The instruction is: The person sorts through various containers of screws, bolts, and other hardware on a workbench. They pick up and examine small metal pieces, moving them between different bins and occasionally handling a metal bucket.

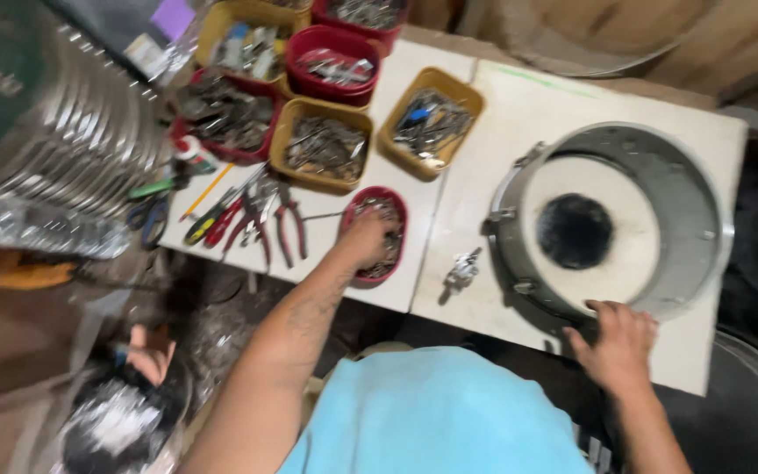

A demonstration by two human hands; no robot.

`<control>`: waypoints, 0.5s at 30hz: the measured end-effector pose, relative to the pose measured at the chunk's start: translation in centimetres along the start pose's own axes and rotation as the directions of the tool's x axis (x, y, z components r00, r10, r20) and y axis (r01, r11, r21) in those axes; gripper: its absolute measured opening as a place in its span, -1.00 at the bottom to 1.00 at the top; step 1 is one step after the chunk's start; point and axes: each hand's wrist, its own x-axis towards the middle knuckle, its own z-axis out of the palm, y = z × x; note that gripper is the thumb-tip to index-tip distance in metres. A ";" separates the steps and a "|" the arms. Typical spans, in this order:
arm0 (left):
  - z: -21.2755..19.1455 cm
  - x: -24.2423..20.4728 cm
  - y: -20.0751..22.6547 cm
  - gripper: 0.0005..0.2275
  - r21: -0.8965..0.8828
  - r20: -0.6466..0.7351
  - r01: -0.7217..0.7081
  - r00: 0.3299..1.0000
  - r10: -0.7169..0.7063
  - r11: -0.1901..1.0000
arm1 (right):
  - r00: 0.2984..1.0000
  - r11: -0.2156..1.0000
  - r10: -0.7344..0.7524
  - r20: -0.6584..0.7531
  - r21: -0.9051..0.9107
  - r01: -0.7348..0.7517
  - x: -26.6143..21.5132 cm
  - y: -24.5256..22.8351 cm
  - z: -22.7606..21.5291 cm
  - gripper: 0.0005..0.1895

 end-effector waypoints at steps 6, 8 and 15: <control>-2.8 -0.8 1.4 -0.55 -0.096 0.026 -0.028 0.999 0.031 0.995 | 0.998 0.996 0.066 0.007 0.057 -0.066 0.4 -1.4 -1.3 -0.31; -2.3 -0.2 0.9 -0.58 -0.086 0.029 -0.054 0.998 0.056 0.995 | 0.996 0.995 0.086 0.019 0.055 -0.087 0.4 -1.9 -2.4 -0.32; -2.1 -1.3 0.7 -0.58 -0.002 0.010 -0.052 0.999 0.052 0.999 | 0.991 0.990 0.116 0.065 0.068 -0.121 0.4 -2.1 -2.1 -0.35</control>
